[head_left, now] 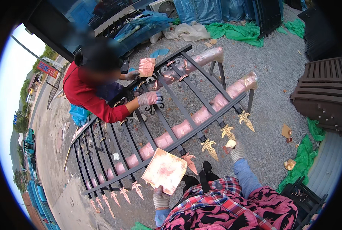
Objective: The person pours paint onto a wooden board and uses a sponge to apply paint to decorative metal spearheads attached to a gate. The person repeatedly dips the sponge into the paint and rubs it onto each spearhead.
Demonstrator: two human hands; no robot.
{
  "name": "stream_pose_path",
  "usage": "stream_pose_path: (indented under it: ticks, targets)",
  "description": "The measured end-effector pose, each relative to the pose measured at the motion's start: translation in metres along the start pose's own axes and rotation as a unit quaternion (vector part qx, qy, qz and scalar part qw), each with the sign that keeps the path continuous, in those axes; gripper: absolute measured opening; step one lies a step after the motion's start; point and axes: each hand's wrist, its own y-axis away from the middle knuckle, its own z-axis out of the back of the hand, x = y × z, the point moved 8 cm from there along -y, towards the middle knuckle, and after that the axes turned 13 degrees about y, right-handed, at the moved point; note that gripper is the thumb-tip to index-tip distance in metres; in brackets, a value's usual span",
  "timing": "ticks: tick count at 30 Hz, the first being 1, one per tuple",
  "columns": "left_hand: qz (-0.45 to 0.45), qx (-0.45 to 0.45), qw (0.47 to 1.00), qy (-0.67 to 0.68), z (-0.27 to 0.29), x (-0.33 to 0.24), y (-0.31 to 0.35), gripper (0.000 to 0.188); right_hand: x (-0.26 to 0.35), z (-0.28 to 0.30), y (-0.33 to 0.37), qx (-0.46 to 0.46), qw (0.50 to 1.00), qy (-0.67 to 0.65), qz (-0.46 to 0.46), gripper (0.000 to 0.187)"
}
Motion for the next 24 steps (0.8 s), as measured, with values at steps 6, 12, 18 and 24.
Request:
stream_pose_path:
  ticks: [6,12,18,24]
  targets:
    - [-0.004,-0.037,0.999,0.006,0.011,0.002,0.005,0.046,0.006,-0.002,0.006,-0.013,0.996,0.093,-0.004,0.050]
    - [0.047,-0.019,0.998,0.038,0.024,0.007,-0.002,0.046,0.022,-0.001,0.009,-0.001,0.999,-0.004,-0.035,0.050]
    - [0.033,-0.090,0.994,0.044,0.046,-0.004,0.000,0.044,0.050,-0.020,0.012,-0.017,0.998,0.062,0.018,0.045]
    - [0.038,-0.090,0.995,0.024,0.054,-0.005,0.003,0.049,0.085,-0.079,0.007,0.030,0.957,0.277,0.079,0.042]
